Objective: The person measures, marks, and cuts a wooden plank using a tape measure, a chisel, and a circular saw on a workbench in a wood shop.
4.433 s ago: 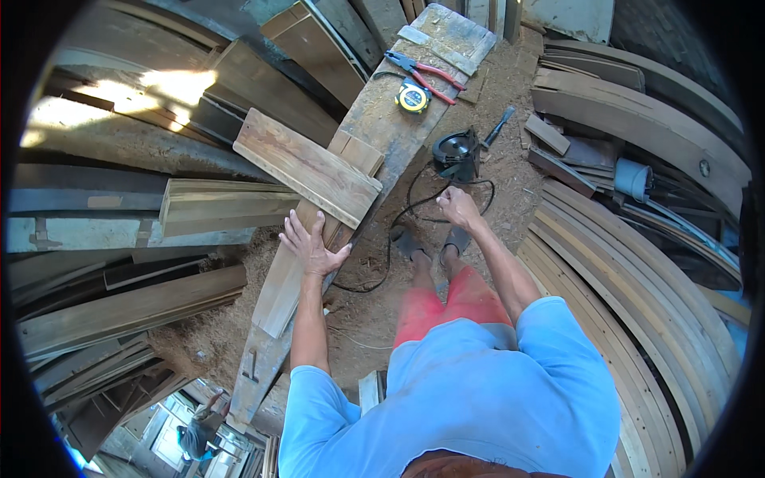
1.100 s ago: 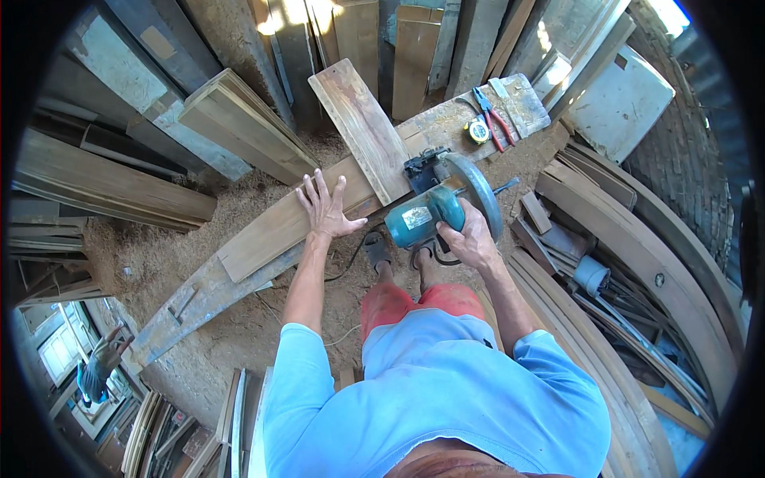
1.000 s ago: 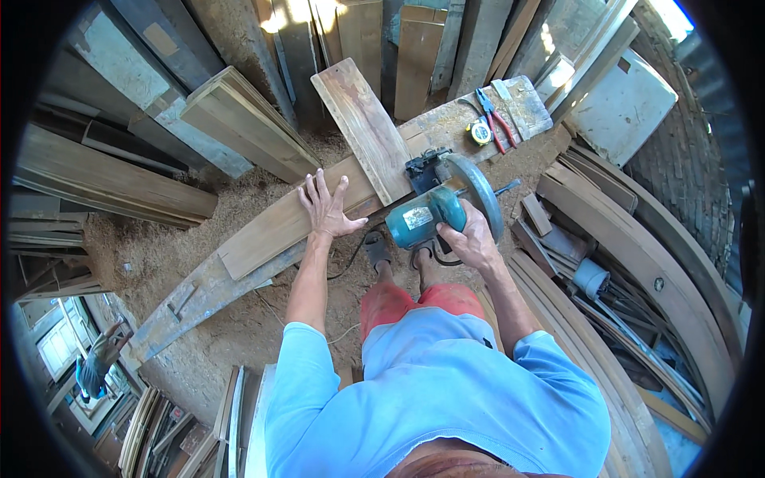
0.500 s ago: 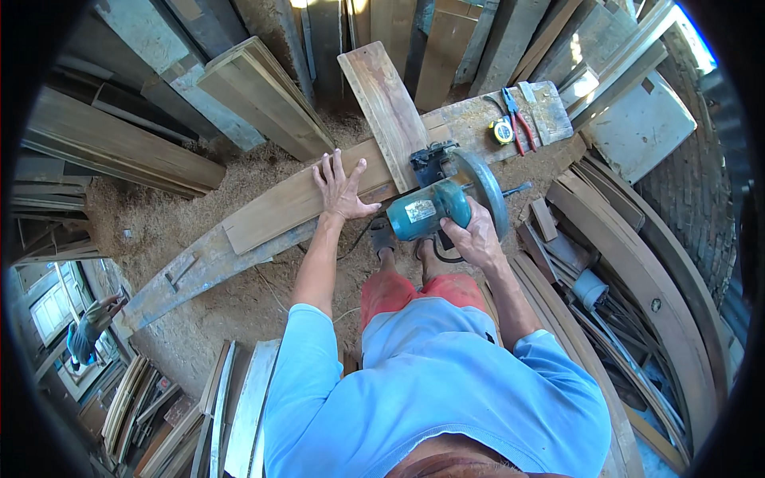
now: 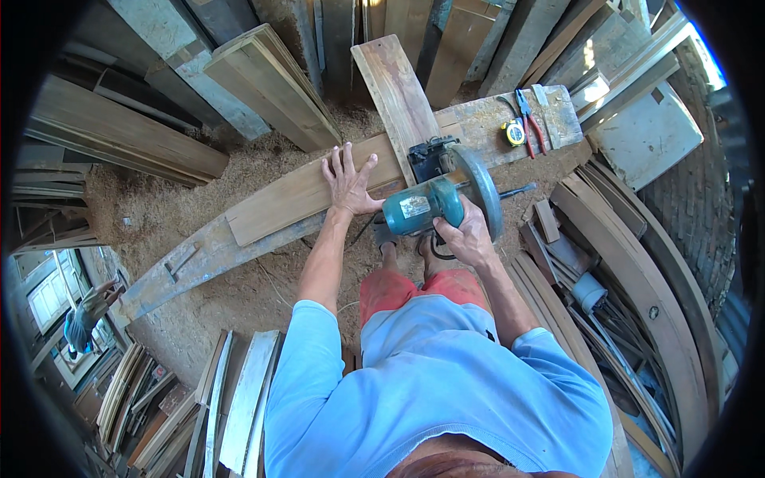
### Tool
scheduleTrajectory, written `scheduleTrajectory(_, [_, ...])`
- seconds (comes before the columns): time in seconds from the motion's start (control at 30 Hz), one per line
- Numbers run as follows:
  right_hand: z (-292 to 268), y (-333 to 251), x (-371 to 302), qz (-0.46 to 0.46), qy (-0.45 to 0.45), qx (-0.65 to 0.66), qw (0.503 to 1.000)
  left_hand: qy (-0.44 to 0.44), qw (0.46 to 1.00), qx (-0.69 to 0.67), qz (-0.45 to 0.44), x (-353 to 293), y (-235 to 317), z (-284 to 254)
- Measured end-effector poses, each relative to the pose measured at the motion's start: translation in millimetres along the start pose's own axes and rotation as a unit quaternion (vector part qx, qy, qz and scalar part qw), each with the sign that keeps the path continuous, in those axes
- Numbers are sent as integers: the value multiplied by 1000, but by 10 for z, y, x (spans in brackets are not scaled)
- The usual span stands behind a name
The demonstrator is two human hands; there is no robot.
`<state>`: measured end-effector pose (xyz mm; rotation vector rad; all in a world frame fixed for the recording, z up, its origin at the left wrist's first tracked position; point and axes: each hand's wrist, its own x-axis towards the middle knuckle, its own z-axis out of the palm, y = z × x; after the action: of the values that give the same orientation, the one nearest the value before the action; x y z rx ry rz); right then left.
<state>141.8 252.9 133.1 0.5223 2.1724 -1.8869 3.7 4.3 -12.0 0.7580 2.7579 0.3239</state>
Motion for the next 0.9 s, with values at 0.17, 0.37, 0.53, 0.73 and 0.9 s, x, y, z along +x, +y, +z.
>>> scheduleTrajectory(0.17, [73, -39, 51, 3, 15, 16, 1000, -12, 1000, 18, -9, -1, 3, 9])
scheduleTrajectory(0.37, [65, -126, 114, 12, 4, 18, 1000, -16, 1000, 18, -10, 4, 2, 12])
scheduleTrajectory(0.53, [88, -107, 221, -9, 8, 23, 1000, -18, 1000, 20, -8, 11, -7, 22])
scheduleTrajectory(0.73, [88, -112, 295, -9, 12, -11, 1000, 9, 1000, 11, 3, 8, -33, 85])
scheduleTrajectory(0.9, [86, -74, 369, -22, 17, -26, 999, 17, 999, 41, 15, 29, -76, 183])
